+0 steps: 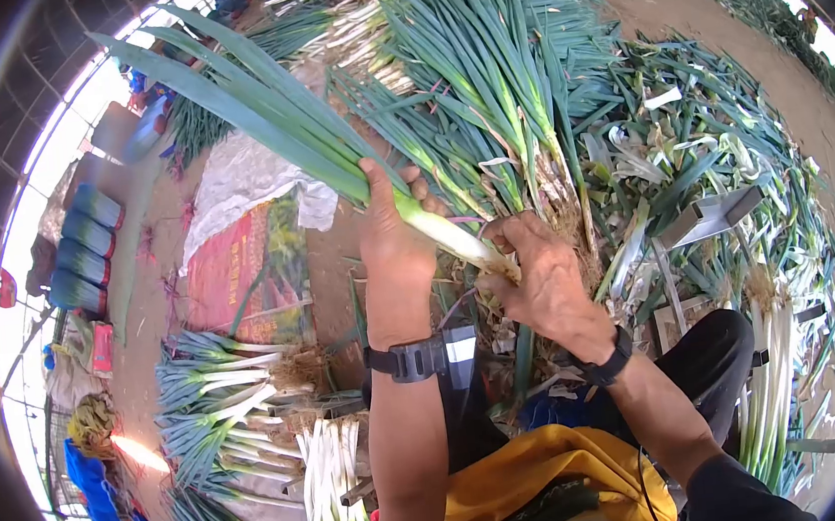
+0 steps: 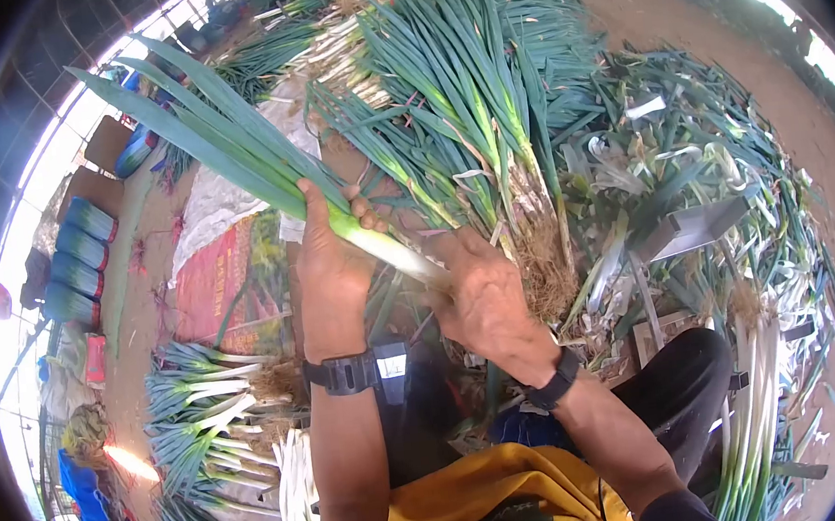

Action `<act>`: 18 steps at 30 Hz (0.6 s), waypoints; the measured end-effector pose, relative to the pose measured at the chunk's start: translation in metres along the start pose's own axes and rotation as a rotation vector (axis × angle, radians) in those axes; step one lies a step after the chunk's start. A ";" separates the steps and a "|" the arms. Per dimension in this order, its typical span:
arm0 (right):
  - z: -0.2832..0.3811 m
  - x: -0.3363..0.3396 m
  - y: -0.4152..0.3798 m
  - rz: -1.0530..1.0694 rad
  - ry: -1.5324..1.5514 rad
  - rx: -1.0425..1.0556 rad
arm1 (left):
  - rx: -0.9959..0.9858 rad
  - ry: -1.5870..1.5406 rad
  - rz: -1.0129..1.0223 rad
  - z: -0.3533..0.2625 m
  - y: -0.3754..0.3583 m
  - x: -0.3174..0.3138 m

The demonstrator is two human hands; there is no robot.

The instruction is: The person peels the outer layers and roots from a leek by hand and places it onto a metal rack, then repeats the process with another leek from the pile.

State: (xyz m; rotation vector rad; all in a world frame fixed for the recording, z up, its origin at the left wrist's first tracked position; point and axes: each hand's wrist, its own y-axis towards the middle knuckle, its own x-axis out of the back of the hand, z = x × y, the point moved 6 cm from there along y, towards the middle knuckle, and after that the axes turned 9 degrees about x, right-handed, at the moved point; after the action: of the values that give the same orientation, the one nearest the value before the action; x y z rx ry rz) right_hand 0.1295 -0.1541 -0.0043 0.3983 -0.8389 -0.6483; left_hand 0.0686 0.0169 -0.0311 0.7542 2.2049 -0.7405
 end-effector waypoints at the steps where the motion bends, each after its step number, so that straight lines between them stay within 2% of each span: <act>1: 0.002 -0.002 0.002 -0.009 -0.048 -0.001 | 0.036 -0.015 -0.020 0.002 0.001 0.001; 5: -0.009 -0.011 -0.001 -0.050 -0.145 0.028 | 0.064 -0.028 -0.001 0.007 0.003 0.001; 10: -0.014 -0.006 -0.007 -0.079 -0.103 -0.011 | 0.143 -0.089 -0.010 0.010 -0.003 -0.006; 16: -0.016 -0.001 -0.012 -0.115 -0.116 0.027 | 0.088 -0.061 -0.055 0.016 0.001 -0.003; 18: -0.019 -0.002 -0.016 -0.107 -0.096 0.014 | 0.070 -0.055 -0.013 0.018 0.000 -0.005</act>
State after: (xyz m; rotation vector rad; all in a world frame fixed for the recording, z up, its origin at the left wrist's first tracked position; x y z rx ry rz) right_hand 0.1378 -0.1627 -0.0261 0.4289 -0.9183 -0.7657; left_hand 0.0787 0.0032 -0.0384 0.7463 2.1462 -0.8384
